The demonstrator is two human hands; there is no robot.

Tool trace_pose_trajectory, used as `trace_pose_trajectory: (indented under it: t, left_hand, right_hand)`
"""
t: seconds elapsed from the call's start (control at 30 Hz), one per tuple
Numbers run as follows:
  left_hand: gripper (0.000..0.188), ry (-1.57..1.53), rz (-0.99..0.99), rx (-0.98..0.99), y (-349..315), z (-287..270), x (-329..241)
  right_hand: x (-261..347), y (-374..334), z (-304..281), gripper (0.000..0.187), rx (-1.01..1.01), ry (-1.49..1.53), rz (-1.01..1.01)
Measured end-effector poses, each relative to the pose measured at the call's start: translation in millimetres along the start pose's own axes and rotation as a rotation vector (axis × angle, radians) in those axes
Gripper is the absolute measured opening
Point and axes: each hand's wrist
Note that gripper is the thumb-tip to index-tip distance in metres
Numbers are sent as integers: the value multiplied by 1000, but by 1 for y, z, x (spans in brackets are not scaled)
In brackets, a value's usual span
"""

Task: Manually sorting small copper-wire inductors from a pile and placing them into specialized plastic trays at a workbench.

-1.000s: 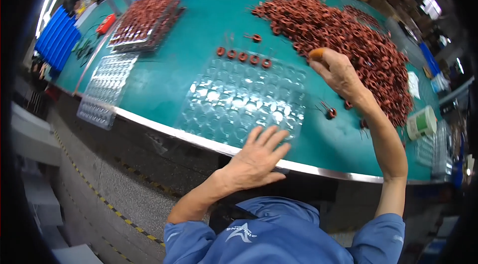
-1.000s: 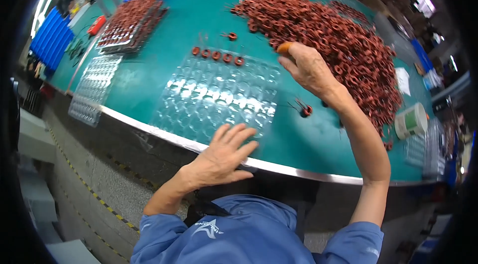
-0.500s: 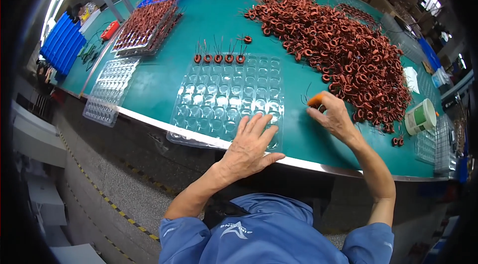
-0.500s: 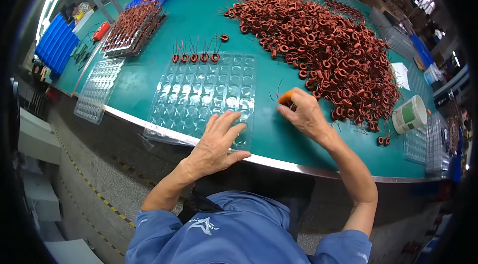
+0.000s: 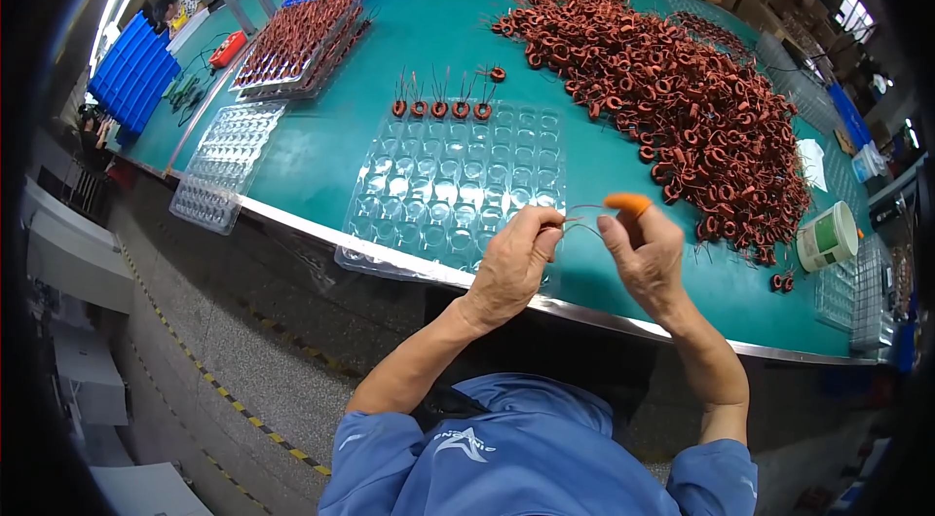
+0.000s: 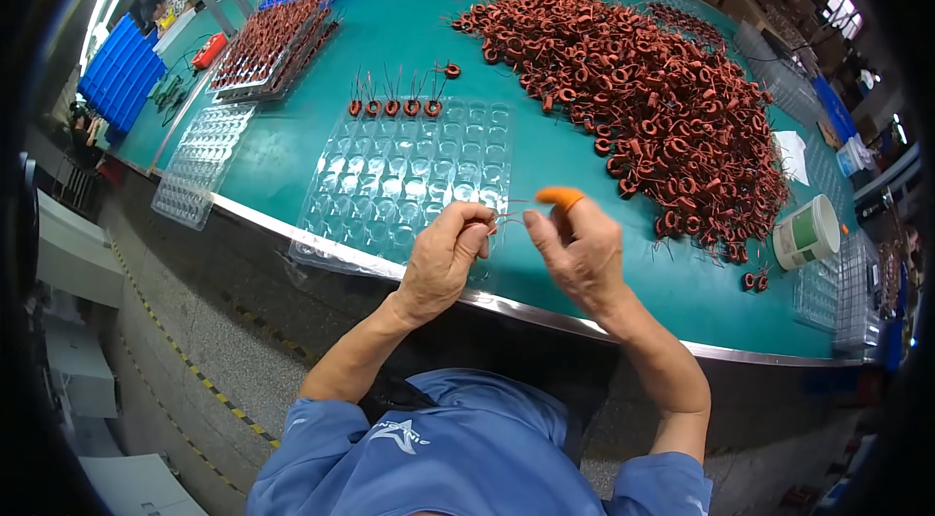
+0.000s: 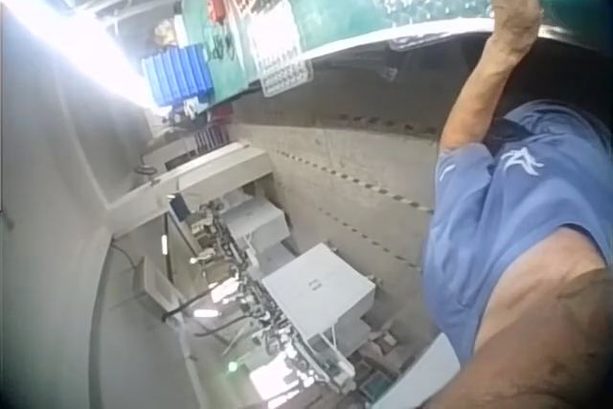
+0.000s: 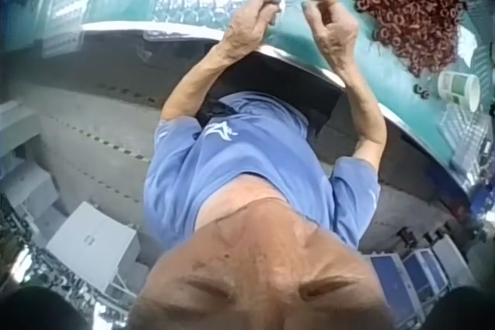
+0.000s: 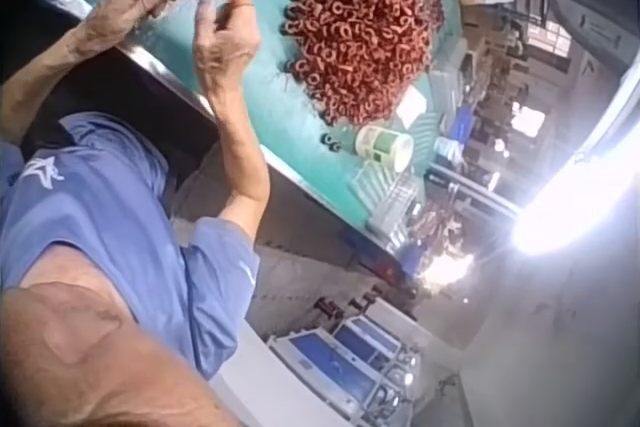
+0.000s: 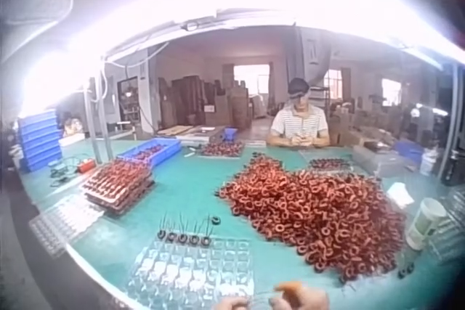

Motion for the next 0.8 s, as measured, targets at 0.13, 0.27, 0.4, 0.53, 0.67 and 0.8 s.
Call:
trace_pose_trajectory:
  t: [0.13, 0.27, 0.4, 0.53, 0.67, 0.8]
  left_hand:
    - [18, -485, -249, 159, 3, -5, -8]
    - [24, -1044, -492, 212, -2, -3, -11]
    - [25, -1091, -543, 242, -7, 2, -11]
    - [24, -801, -441, 108, 1, 9, -6]
    - [21, -799, -427, 41, 4, 11, -10]
    - [20, -827, -372, 43, 0, 11, -18]
  right_hand:
    - [-7, 6, -3, 17, 99, 118, -29]
    - [-1, -4, -8, 11, 207, 160, 62]
    - [3, -1, -13, 10, 283, 147, 14]
    - [9, -10, -7, 13, -209, -376, -802]
    - [4, -9, 0, 15, -214, -293, -674]
    - [8, -9, -8, 12, -193, -227, -606]
Point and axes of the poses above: each hand's wrist, its own y-axis towards the middle knuckle, its own z-axis out of the palm, x = y × z, and after that the axes turned 10 degrees about z, right-handed
